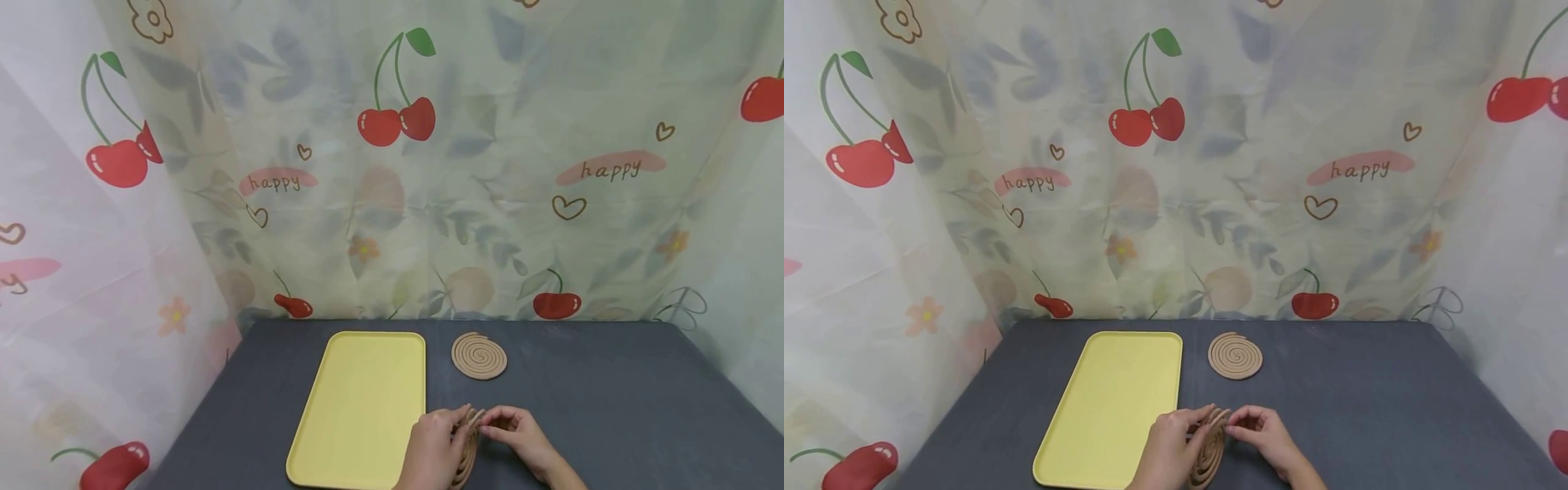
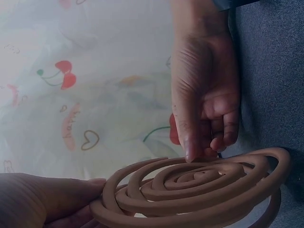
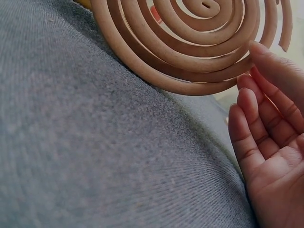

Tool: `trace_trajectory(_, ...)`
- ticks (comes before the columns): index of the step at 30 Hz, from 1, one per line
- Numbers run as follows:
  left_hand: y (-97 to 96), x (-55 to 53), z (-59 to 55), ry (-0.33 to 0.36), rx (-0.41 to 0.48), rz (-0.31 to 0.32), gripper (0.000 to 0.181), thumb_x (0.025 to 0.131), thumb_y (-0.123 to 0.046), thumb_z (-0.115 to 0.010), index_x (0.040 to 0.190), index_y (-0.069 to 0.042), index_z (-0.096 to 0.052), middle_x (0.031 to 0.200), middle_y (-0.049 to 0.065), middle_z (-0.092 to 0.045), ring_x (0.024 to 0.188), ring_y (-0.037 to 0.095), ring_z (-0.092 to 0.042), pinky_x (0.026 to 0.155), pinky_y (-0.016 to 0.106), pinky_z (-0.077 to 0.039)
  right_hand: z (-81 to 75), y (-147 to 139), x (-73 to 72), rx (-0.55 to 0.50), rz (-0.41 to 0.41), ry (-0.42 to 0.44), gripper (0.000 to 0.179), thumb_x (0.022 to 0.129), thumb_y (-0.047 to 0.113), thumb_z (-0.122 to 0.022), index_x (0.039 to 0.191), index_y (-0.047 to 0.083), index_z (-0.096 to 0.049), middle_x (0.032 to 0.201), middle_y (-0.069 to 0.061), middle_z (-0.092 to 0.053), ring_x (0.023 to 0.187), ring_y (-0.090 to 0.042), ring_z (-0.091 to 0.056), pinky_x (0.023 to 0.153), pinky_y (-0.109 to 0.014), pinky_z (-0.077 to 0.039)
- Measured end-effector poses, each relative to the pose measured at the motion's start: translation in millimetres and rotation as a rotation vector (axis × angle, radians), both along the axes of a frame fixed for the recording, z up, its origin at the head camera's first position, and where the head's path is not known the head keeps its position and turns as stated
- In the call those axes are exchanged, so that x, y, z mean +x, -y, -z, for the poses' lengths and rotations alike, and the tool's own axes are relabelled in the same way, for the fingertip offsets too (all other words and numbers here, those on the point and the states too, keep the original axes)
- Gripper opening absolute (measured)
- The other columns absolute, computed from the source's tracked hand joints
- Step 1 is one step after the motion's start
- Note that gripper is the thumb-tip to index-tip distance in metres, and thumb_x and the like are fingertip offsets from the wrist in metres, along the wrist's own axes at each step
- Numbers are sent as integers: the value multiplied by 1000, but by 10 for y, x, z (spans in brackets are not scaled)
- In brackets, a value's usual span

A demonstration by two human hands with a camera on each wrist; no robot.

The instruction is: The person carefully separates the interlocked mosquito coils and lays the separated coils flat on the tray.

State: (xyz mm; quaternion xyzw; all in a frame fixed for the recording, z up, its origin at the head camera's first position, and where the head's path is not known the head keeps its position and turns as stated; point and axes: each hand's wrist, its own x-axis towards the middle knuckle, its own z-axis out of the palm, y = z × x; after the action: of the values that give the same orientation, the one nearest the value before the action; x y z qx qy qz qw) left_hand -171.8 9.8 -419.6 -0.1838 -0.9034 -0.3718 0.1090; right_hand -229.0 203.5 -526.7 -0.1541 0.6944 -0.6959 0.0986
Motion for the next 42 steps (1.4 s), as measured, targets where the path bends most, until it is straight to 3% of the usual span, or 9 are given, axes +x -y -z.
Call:
trace_trajectory(8,11,-11,-1,43,-1,1,21,83,-12,-69,103,-8,-73,80,-2,-71,70,4,-65,55,16,-47,-1,1,8,20,-1,25,12,85,12,-65,87,25,-65,87,15,-66,82,-2,-61,74,-22,-49)
trace_trajectory(24,14,-6,-2,41,-9,9,20,82,-11,-69,101,-8,-73,76,-3,-70,67,3,-63,53,15,-46,12,-14,7,7,-37,15,14,88,11,-62,93,22,-70,92,16,-68,88,-2,-62,77,-22,-50)
trace_trajectory(34,16,9,-6,-14,-35,8,20,82,-10,-68,101,-8,-73,80,0,-72,71,5,-65,57,15,-48,-34,0,23,-12,-38,-12,11,87,8,-61,90,16,-69,90,18,-65,85,-2,-61,75,-21,-49)
trace_trajectory(42,17,11,2,-40,-46,-3,19,83,-12,-68,101,-9,-74,79,-1,-71,69,5,-65,56,16,-48,-18,-7,32,-20,-54,-17,17,89,7,-60,88,22,-66,89,17,-66,83,0,-61,74,-21,-49)
